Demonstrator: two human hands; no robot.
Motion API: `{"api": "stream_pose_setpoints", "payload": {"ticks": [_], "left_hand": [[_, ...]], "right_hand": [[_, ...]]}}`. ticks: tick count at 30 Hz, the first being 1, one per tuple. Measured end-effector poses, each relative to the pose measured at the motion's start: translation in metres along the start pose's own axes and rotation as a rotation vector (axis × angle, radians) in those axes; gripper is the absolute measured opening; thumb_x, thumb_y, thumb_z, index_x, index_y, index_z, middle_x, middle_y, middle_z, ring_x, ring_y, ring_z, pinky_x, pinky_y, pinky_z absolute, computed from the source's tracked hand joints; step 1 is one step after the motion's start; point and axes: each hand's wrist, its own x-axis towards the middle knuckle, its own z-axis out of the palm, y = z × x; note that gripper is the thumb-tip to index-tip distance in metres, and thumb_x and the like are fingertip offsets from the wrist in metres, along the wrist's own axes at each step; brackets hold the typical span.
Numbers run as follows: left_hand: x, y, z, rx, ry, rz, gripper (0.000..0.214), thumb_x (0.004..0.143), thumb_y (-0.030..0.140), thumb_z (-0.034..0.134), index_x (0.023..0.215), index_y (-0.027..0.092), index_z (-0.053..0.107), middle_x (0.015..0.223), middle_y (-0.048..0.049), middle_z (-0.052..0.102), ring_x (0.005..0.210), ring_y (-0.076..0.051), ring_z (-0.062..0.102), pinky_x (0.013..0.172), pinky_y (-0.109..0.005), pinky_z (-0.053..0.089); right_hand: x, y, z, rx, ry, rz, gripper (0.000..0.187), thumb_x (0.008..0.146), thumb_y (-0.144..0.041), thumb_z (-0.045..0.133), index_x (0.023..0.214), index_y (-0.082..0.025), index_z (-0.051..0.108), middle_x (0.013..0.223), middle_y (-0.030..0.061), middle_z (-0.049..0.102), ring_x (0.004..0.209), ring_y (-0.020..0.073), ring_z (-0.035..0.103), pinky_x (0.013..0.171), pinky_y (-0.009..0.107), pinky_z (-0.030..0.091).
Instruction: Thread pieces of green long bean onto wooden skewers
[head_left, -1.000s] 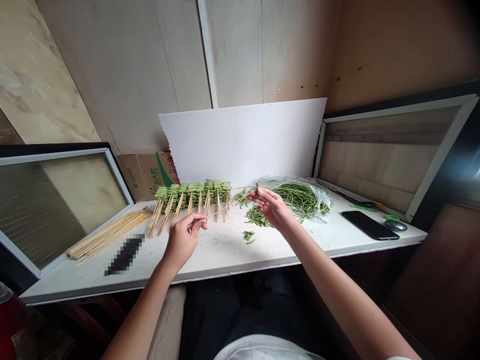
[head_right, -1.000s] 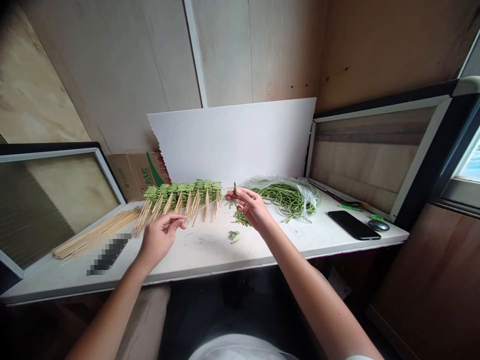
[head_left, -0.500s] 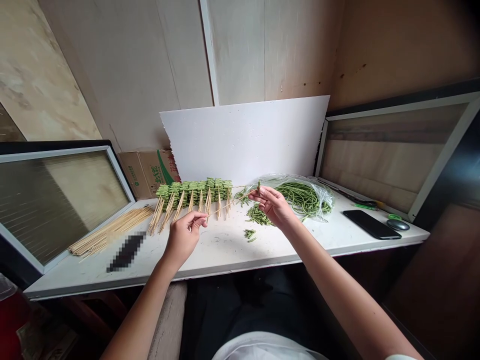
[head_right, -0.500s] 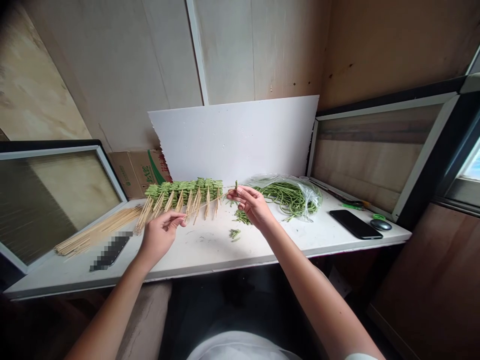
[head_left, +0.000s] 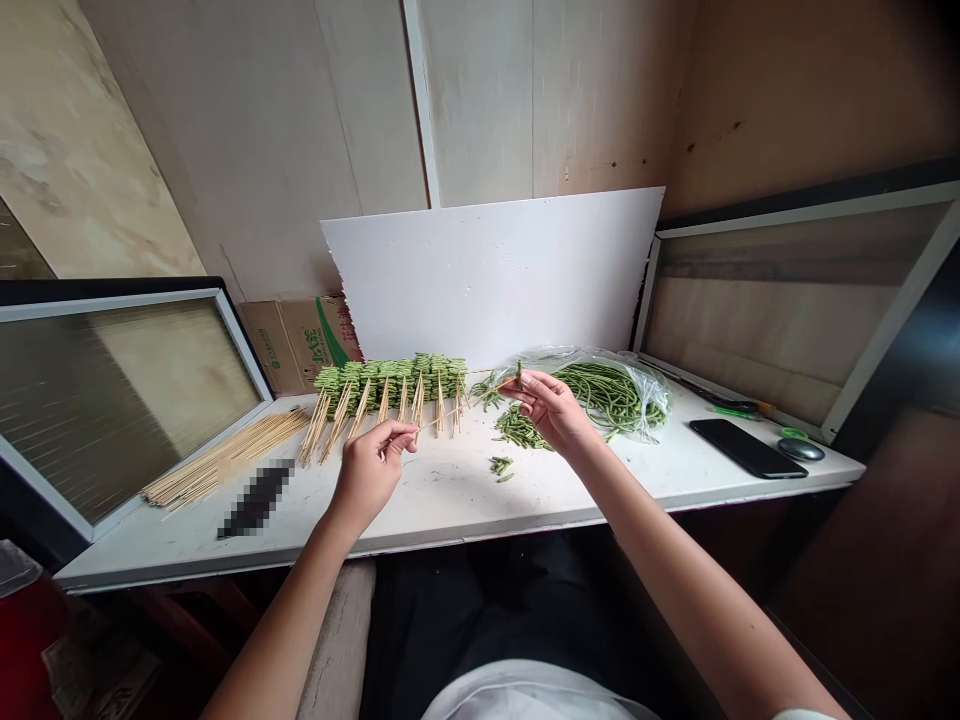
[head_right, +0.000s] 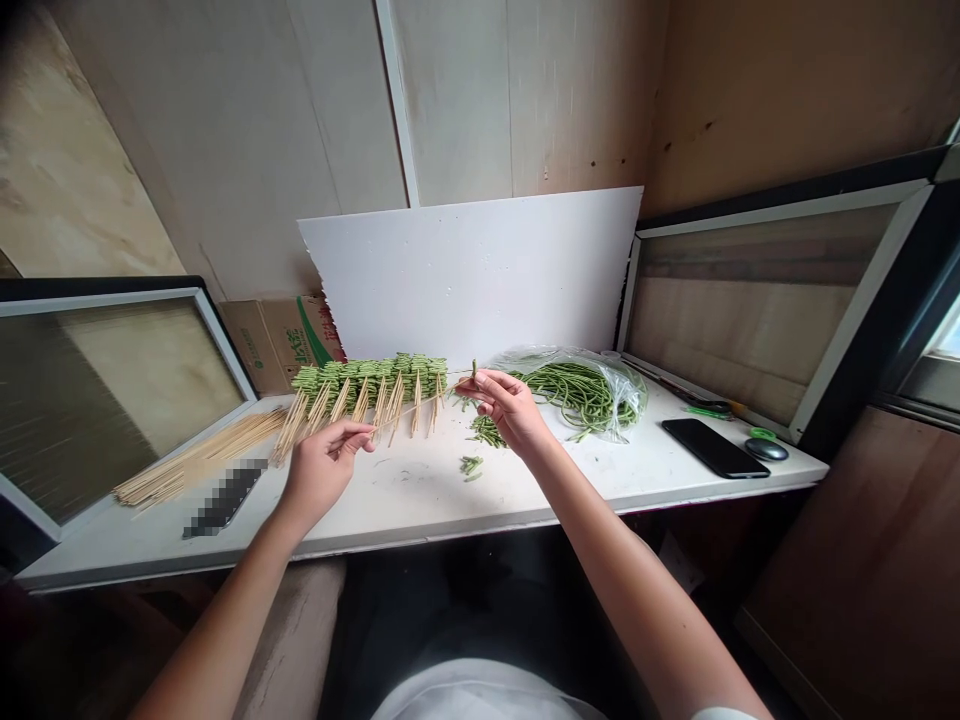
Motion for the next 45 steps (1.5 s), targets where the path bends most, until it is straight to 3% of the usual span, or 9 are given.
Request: {"api": "stream_pose_setpoints", "payload": {"ticks": [28,35,41,45], "left_hand": [[-0.0031,0.0041,-0.0006,0.187,0.096,0.087,0.019,0.096,0.019,0.057,0.094,0.022,0.076,0.075,0.001,0.074,0.061,-0.014,0.063,0.064,-0.025,0.046],[-0.0014,0.0053,-0.0004,0.163,0.072,0.072,0.02,0.099,0.025,0.055,0.096,0.021,0.074,0.074,0.0006,0.072,0.055,-0.014,0.057,0.061,-0.025,0.045],[0.002,0.0016,-0.0025,0.127,0.056,0.048,0.023,0.102,0.032,0.053,0.099,0.02,0.073,0.075,-0.0001,0.073,0.051,-0.013,0.053,0.054,-0.024,0.04],[0.0026,0.001,-0.0021,0.141,0.025,0.067,0.023,0.1,0.023,0.048,0.098,0.021,0.071,0.073,0.0006,0.073,0.062,-0.016,0.065,0.064,-0.026,0.049]], "right_hand": [[-0.0009,0.0068,0.0026,-0.169,0.023,-0.082,0.026,0.074,-0.044,0.092,0.084,-0.023,0.082,0.091,0.0074,0.081,0.096,0.0231,0.076,0.058,0.025,0.049],[-0.0018,0.002,0.0011,-0.233,0.005,-0.147,0.023,0.078,-0.044,0.089,0.087,-0.025,0.082,0.085,0.0035,0.078,0.074,0.0158,0.067,0.06,0.028,0.05],[-0.004,-0.0026,0.0051,-0.183,0.018,-0.125,0.031,0.071,-0.042,0.094,0.094,-0.026,0.083,0.09,0.005,0.08,0.08,0.0191,0.07,0.059,0.029,0.049],[-0.0038,-0.0015,0.0043,-0.202,0.024,-0.13,0.031,0.07,-0.043,0.094,0.094,-0.026,0.083,0.09,0.004,0.081,0.064,0.0143,0.063,0.058,0.031,0.05]]}}
